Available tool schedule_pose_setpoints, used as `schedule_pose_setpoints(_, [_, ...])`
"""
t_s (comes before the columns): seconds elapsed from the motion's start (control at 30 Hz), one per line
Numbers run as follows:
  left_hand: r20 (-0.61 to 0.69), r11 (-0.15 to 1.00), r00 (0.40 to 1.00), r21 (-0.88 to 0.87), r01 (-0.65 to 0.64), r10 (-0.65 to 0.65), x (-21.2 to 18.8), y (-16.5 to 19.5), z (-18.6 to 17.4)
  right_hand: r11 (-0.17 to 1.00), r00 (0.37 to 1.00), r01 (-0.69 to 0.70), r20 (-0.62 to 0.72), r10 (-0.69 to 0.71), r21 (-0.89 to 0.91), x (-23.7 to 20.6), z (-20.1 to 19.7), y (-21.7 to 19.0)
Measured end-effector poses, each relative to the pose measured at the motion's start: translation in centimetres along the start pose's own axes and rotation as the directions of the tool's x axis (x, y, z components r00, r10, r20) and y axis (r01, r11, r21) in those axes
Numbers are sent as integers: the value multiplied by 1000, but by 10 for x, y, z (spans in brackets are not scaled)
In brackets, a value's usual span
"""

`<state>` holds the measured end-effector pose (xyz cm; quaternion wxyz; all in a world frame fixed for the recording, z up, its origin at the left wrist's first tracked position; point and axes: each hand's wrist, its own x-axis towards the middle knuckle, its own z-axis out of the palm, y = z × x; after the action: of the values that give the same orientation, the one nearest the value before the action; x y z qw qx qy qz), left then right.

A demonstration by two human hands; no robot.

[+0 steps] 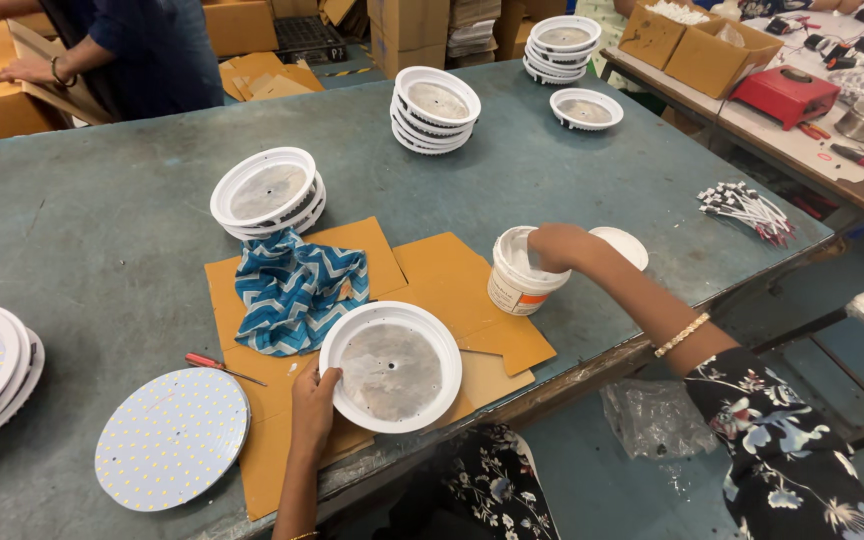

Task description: The person repeatedly scoops a white paste from a tub and spreads it onto the inner surface of white circular LED housings using a small metal spatula. Each treated housing is placed into a stack on the table. The person handles the housings one at a time, rotating them to cover the interior evenly.

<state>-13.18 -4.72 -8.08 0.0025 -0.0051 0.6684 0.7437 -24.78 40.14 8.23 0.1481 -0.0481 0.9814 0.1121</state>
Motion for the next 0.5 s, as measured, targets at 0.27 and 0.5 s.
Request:
schedule_pose_setpoints(0.27, [5, 1000, 1000, 3, -24, 24, 1, 1, -2, 898, 935, 223, -344, -86, 380, -7, -20, 44])
schedule_pose_setpoints(0.5, [12, 1000, 1000, 4, -17, 17, 1, -1, -2, 845, 904, 222, -428, 9, 486, 15, -3, 13])
